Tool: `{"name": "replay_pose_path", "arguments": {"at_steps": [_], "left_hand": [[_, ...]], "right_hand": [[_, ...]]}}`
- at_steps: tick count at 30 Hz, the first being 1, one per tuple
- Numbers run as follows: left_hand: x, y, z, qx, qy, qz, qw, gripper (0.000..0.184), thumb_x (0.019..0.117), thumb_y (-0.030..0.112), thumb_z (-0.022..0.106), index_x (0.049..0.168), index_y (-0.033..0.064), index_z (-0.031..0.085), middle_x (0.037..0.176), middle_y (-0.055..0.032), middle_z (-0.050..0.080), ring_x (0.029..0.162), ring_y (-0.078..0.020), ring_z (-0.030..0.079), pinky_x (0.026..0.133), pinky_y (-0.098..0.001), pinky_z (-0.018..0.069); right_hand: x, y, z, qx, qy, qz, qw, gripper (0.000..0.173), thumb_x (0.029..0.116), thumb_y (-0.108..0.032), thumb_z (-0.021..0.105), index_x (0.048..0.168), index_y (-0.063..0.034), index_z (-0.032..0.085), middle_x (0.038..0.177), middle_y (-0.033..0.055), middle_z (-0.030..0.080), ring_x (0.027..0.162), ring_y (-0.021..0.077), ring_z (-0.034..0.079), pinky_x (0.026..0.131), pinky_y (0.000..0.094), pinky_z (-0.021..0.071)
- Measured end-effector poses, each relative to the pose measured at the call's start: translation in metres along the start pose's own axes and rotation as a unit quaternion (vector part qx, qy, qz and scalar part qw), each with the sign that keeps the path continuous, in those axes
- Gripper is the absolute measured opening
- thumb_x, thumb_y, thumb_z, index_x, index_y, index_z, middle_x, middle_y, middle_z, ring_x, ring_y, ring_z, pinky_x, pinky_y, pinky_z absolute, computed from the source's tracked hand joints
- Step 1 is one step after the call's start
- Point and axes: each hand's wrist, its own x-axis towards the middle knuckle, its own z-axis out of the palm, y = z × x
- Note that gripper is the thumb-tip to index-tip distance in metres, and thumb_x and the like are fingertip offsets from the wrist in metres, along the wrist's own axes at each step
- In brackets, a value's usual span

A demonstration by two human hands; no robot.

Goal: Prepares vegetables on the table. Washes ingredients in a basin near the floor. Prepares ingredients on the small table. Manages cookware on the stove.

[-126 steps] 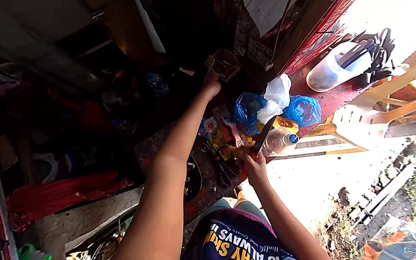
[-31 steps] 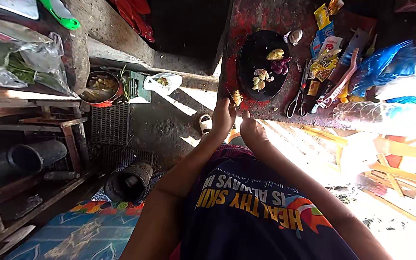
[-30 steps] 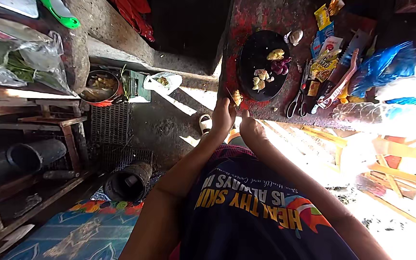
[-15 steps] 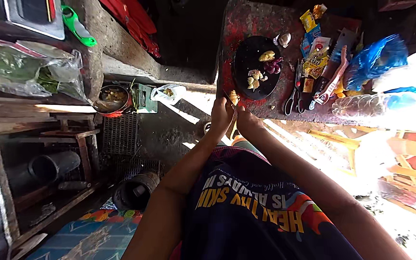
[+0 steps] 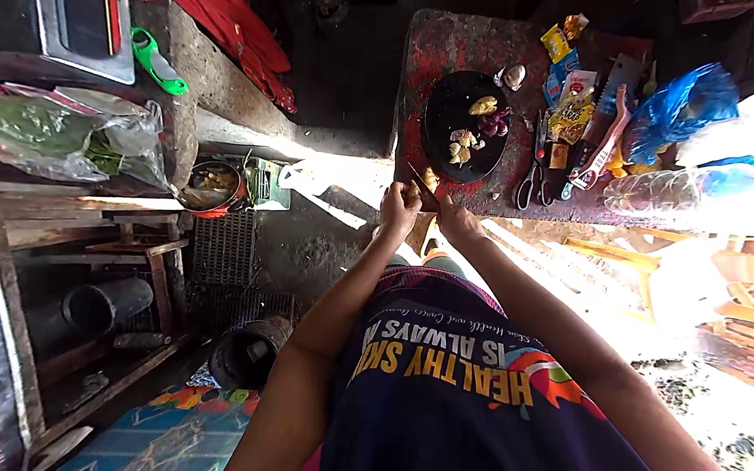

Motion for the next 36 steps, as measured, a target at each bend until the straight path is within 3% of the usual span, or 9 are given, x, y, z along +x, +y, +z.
{"name": "replay_pose_path", "arguments": {"at_steps": [3,6,9,12,14,20,27,32,36], "left_hand": [[0.006,-0.014,-0.004,-0.091,-0.001,-0.005,0.996,0.040,0.1002,0.017,0.062,0.132,-0.0061,0.053,0.120,-0.0250,0.063,0.110,-0.0331,0.063,0.098,-0.0494,0.0503],[0.012,-0.018,-0.019,-0.228,-0.006,0.008,0.974,0.032,0.0980,0.009,0.054,0.126,-0.0060,0.053,0.103,-0.0150,0.064,0.086,-0.0166,0.060,0.076,-0.0338,0.0502],[0.020,-0.018,-0.034,-0.354,-0.022,-0.009,0.935,0.020,0.0994,0.011,0.049,0.118,0.0025,0.051,0.088,-0.0031,0.062,0.069,-0.0055,0.056,0.060,-0.0201,0.0451],[0.016,-0.025,-0.043,-0.407,-0.040,-0.028,0.912,0.020,0.1022,0.016,0.048,0.121,0.0103,0.053,0.090,0.0008,0.061,0.071,-0.0056,0.057,0.064,-0.0214,0.0488],[0.015,-0.027,-0.046,-0.436,-0.025,-0.032,0.899,0.022,0.1036,0.014,0.045,0.124,0.0089,0.052,0.092,-0.0012,0.061,0.074,-0.0085,0.059,0.068,-0.0253,0.0516],[0.010,-0.037,-0.048,-0.510,-0.003,-0.054,0.859,0.021,0.1072,0.010,0.035,0.122,0.0087,0.049,0.092,-0.0014,0.063,0.073,-0.0084,0.063,0.066,-0.0232,0.0547],[0.009,-0.025,-0.039,-0.505,0.025,-0.049,0.861,0.023,0.1075,0.009,0.032,0.124,0.0120,0.048,0.090,0.0007,0.063,0.069,-0.0063,0.062,0.060,-0.0205,0.0529],[0.008,-0.016,-0.033,-0.503,0.090,-0.040,0.859,0.024,0.1086,0.011,0.033,0.126,0.0126,0.049,0.090,0.0032,0.060,0.070,-0.0059,0.060,0.062,-0.0212,0.0523],[0.006,-0.007,-0.028,-0.463,0.127,-0.017,0.877,0.018,0.1073,0.007,0.040,0.121,0.0119,0.051,0.088,0.0060,0.060,0.069,-0.0018,0.060,0.063,-0.0179,0.0543]], "right_hand": [[-0.002,0.010,-0.001,0.024,0.035,-0.050,0.998,0.036,0.1131,-0.022,0.034,0.137,-0.0008,0.050,0.112,0.0306,0.068,0.106,0.0507,0.068,0.086,0.0657,0.0539],[-0.007,0.024,0.005,0.103,0.182,-0.133,0.969,0.032,0.1076,-0.021,0.048,0.121,0.0061,0.058,0.090,0.0283,0.069,0.085,0.0491,0.071,0.072,0.0646,0.0552],[-0.004,0.014,-0.008,0.115,0.242,-0.146,0.952,0.039,0.1026,-0.021,0.059,0.129,0.0077,0.058,0.119,0.0301,0.066,0.093,0.0480,0.071,0.077,0.0633,0.0568],[0.005,-0.020,-0.020,0.044,0.185,-0.080,0.979,0.042,0.1037,-0.021,0.058,0.141,-0.0024,0.053,0.142,0.0299,0.054,0.099,0.0483,0.070,0.078,0.0629,0.0581],[0.013,-0.032,-0.015,0.050,0.170,-0.052,0.983,0.048,0.1027,-0.014,0.058,0.148,-0.0039,0.046,0.143,0.0327,0.050,0.095,0.0515,0.069,0.076,0.0660,0.0578],[0.015,-0.040,-0.033,0.049,0.073,-0.027,0.996,0.054,0.1071,-0.005,0.040,0.159,-0.0001,0.027,0.148,0.0318,0.048,0.118,0.0498,0.063,0.095,0.0626,0.0524],[0.018,-0.027,-0.031,0.028,0.054,-0.121,0.991,0.057,0.1049,0.002,0.041,0.159,-0.0147,0.037,0.150,0.0359,0.041,0.111,0.0543,0.063,0.088,0.0646,0.0540],[0.019,-0.010,-0.052,0.056,0.021,-0.217,0.974,0.046,0.1066,-0.012,0.050,0.153,-0.0107,0.047,0.144,0.0345,0.048,0.111,0.0529,0.064,0.088,0.0659,0.0532],[-0.007,0.020,-0.126,0.156,0.097,-0.252,0.950,0.037,0.1036,-0.017,0.056,0.137,-0.0030,0.059,0.129,0.0267,0.062,0.112,0.0419,0.066,0.093,0.0597,0.0543]]}}
